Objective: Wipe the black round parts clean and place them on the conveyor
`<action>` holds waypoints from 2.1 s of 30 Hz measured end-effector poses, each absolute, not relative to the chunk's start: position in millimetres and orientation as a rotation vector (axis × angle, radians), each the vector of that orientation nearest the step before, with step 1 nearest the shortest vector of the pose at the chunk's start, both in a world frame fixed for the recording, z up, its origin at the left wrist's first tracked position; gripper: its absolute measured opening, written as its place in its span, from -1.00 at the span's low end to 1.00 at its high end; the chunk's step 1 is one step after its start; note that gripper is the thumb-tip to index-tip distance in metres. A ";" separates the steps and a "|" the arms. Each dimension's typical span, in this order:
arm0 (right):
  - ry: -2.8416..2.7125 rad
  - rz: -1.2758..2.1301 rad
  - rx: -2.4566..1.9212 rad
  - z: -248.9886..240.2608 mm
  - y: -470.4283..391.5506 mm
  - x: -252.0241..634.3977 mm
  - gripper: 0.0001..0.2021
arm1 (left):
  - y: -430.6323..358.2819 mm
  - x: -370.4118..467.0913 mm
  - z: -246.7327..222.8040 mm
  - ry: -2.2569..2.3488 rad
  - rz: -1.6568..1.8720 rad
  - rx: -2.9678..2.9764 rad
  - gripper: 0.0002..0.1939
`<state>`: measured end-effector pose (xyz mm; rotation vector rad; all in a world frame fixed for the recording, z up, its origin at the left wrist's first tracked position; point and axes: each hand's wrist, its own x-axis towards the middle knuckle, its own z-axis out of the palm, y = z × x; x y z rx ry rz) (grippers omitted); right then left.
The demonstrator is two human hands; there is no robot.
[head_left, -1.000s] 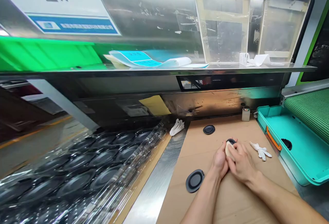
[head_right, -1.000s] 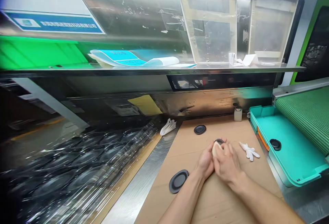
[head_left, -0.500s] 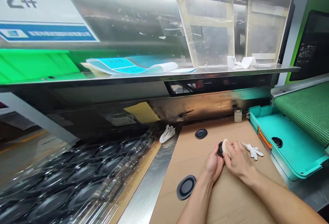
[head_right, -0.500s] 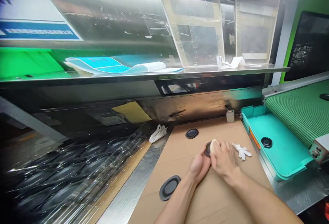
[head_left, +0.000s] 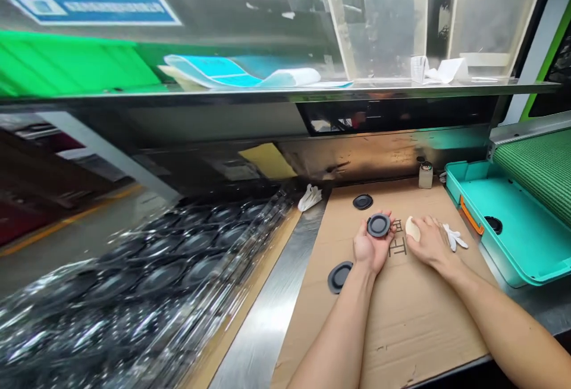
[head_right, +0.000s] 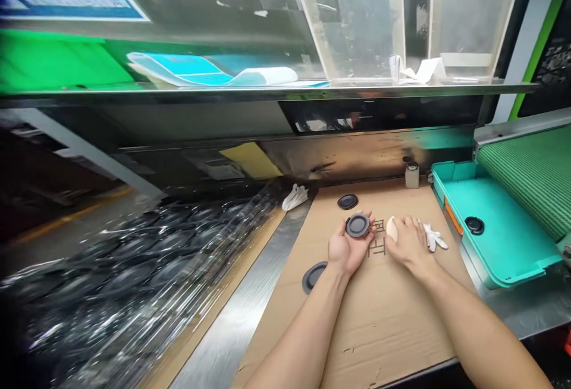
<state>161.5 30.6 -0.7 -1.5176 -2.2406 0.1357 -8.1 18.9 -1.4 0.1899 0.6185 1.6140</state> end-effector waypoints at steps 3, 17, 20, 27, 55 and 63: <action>-2.311 0.121 -1.508 8.1 32.2 165.5 -0.69 | 17.0 -8.4 2.1 0.587 1.617 0.182 -0.55; -2.254 -0.021 -1.908 23.0 44.3 184.0 -0.73 | 14.5 -7.7 10.3 0.425 1.488 0.098 -0.59; -2.234 0.065 -1.840 19.6 45.4 181.4 -0.74 | 14.3 -10.2 15.3 0.393 1.431 0.068 -0.59; -2.138 0.240 -1.252 20.5 45.9 176.3 -0.74 | 16.0 -4.7 6.2 0.664 1.247 0.200 -0.34; -2.415 0.134 -1.179 19.8 31.9 164.3 -0.82 | -0.2 26.2 2.3 1.160 1.185 0.879 -0.40; -2.361 0.214 -1.238 22.4 30.1 162.6 -0.82 | 1.0 26.5 -3.3 1.219 1.190 0.938 -0.36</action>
